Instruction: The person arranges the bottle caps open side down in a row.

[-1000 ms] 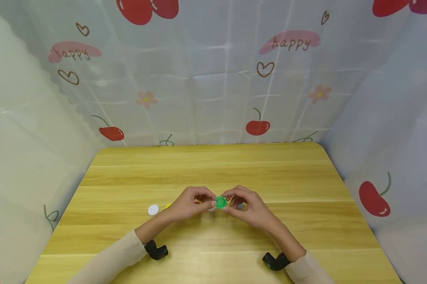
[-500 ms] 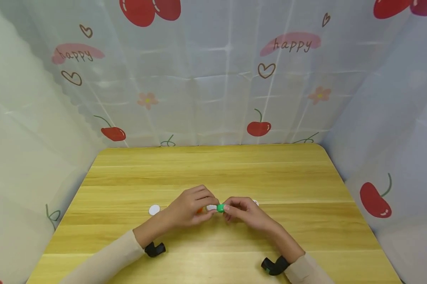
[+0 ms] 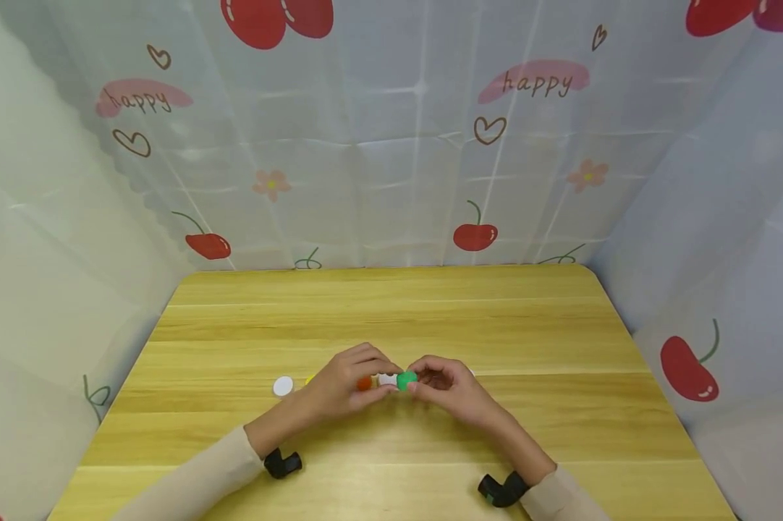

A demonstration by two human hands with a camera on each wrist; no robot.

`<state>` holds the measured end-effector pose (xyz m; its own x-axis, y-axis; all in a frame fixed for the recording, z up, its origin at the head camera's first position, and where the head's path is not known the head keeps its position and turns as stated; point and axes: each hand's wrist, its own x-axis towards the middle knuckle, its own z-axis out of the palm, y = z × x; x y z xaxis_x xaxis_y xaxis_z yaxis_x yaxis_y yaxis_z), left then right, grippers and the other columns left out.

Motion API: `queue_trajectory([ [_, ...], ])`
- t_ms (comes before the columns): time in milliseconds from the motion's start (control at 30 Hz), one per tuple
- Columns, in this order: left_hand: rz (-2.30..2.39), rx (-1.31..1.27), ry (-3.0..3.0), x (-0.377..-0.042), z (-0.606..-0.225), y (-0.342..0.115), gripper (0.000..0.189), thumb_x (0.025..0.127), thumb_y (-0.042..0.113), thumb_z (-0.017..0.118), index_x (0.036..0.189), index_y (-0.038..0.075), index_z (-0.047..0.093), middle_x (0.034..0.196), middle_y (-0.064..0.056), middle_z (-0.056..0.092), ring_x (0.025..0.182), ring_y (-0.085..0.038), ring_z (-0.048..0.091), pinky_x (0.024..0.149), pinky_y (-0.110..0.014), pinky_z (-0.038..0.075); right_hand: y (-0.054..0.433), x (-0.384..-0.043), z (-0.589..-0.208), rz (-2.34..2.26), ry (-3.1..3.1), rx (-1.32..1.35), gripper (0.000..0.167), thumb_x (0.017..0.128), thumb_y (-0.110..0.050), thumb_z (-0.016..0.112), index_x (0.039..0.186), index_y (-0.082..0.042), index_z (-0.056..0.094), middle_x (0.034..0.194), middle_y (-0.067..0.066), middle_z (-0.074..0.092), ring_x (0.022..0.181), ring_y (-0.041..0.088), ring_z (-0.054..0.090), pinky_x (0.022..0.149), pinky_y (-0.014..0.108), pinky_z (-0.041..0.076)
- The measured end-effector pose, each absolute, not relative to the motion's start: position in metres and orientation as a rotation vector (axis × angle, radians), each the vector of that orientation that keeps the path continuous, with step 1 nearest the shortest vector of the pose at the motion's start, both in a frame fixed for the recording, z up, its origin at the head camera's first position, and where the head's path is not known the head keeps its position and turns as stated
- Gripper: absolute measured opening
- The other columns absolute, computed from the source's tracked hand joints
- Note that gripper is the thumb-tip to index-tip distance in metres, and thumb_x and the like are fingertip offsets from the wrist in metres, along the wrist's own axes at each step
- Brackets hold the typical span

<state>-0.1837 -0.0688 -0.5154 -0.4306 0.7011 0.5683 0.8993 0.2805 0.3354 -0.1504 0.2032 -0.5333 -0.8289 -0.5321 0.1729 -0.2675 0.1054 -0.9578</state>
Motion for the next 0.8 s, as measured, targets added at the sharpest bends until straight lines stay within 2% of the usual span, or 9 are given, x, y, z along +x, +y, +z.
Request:
queue_trajectory([
  [167, -1.138, -1.331, -2.324, -0.181, -0.524, -0.069, 0.024, 0.100, 0.027, 0.080, 0.121, 0.017, 0.078, 0.112, 0.001, 0.077, 0.096, -0.012, 0.069, 0.080, -0.018, 0.060, 0.200, -0.145, -0.533, -1.780, 2.412, -0.886, 0.031, 0.100, -0.002, 0.075, 0.128, -0.015, 0.075, 0.110, 0.003, 0.074, 0.090, 0.014, 0.069, 0.082, 0.029, 0.062],
  [333, -1.192, -1.270, -2.312, -0.180, -0.528, -0.068, 0.023, 0.098, 0.025, 0.082, 0.120, 0.018, 0.079, 0.109, 0.000, 0.078, 0.094, -0.011, 0.068, 0.081, -0.018, 0.059, 0.197, -0.144, -0.538, -1.769, 2.537, -0.998, 0.040, 0.095, 0.004, 0.078, 0.130, -0.015, 0.075, 0.112, 0.002, 0.077, 0.087, 0.013, 0.070, 0.078, 0.029, 0.063],
  [567, -1.209, -1.304, -2.316, -0.178, -0.527, -0.065, 0.024, 0.098, 0.024, 0.082, 0.120, 0.017, 0.079, 0.109, -0.002, 0.078, 0.094, -0.014, 0.070, 0.080, -0.018, 0.059, 0.198, -0.142, -0.540, -1.772, 2.579, -1.059, 0.041, 0.092, 0.005, 0.080, 0.128, -0.014, 0.076, 0.112, 0.001, 0.076, 0.087, 0.011, 0.071, 0.078, 0.026, 0.063],
  [800, -1.007, -1.324, -2.435, -0.186, -0.517, -0.037, 0.027, 0.099, 0.035, 0.080, 0.123, 0.021, 0.078, 0.113, 0.006, 0.077, 0.102, -0.008, 0.067, 0.089, -0.015, 0.055, 0.223, -0.141, -0.536, -1.720, 2.703, -1.056, 0.044, 0.088, 0.008, 0.083, 0.126, -0.011, 0.076, 0.109, 0.000, 0.072, 0.087, 0.010, 0.070, 0.077, 0.023, 0.062],
])
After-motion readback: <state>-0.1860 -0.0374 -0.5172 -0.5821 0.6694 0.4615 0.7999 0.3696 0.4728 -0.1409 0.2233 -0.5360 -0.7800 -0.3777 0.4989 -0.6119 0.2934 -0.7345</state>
